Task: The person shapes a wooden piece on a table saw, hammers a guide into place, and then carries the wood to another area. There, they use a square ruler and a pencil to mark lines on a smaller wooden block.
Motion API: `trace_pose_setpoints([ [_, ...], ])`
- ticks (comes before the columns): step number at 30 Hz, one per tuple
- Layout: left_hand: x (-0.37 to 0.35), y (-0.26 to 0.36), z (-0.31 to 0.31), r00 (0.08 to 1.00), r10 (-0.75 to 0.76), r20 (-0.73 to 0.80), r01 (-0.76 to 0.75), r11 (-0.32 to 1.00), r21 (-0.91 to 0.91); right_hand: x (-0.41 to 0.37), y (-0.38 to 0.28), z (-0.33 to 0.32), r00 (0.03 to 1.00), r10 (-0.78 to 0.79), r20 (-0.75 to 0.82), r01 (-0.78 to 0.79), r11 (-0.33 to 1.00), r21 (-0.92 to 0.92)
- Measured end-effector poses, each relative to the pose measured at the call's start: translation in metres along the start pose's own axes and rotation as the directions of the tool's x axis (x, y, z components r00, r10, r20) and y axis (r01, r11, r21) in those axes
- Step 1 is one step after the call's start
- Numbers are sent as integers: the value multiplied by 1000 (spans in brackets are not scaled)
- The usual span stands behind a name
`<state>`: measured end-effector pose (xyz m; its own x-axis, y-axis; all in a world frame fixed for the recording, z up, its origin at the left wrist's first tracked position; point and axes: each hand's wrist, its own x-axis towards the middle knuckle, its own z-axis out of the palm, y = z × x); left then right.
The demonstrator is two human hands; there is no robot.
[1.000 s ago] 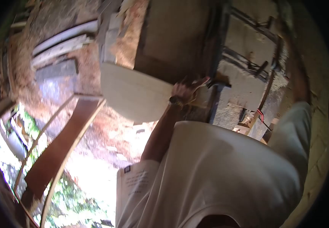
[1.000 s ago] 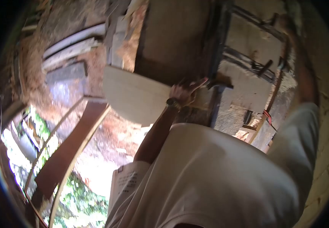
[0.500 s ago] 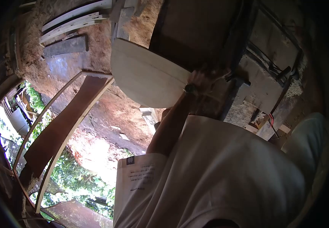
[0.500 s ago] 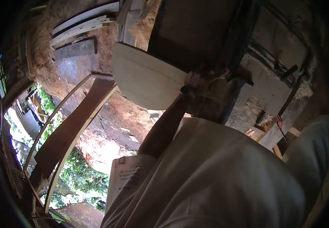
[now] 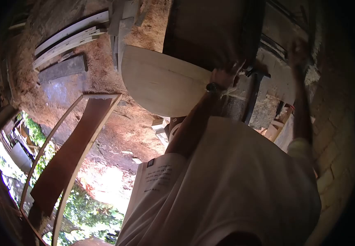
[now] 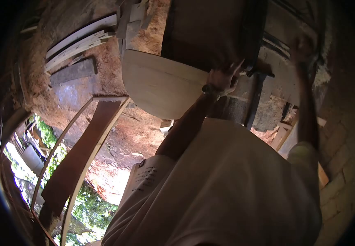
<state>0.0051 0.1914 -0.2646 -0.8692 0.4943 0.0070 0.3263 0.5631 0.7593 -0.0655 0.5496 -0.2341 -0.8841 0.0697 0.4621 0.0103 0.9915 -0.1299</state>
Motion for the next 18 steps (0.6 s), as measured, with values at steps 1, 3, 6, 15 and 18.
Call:
trace_pose_setpoints([
  [1,-2,-1,-3,999,-28,23,29,997,-65,-72,-41,-2,955,244,167,-280,928,247],
  [3,-1,-7,-6,994,-68,83,83,978,-192,-172,-138,-15,665,484,569,-742,514,430],
  [6,-3,-22,0,993,79,-92,-112,888,-445,-214,-299,-53,60,360,931,-994,-69,91],
  [15,-24,-133,-158,976,69,-205,-126,951,-281,-292,-357,35,819,480,314,-570,739,358],
  [18,-92,-241,-242,796,-156,-585,265,958,105,-287,-359,57,652,641,405,-757,579,303],
])
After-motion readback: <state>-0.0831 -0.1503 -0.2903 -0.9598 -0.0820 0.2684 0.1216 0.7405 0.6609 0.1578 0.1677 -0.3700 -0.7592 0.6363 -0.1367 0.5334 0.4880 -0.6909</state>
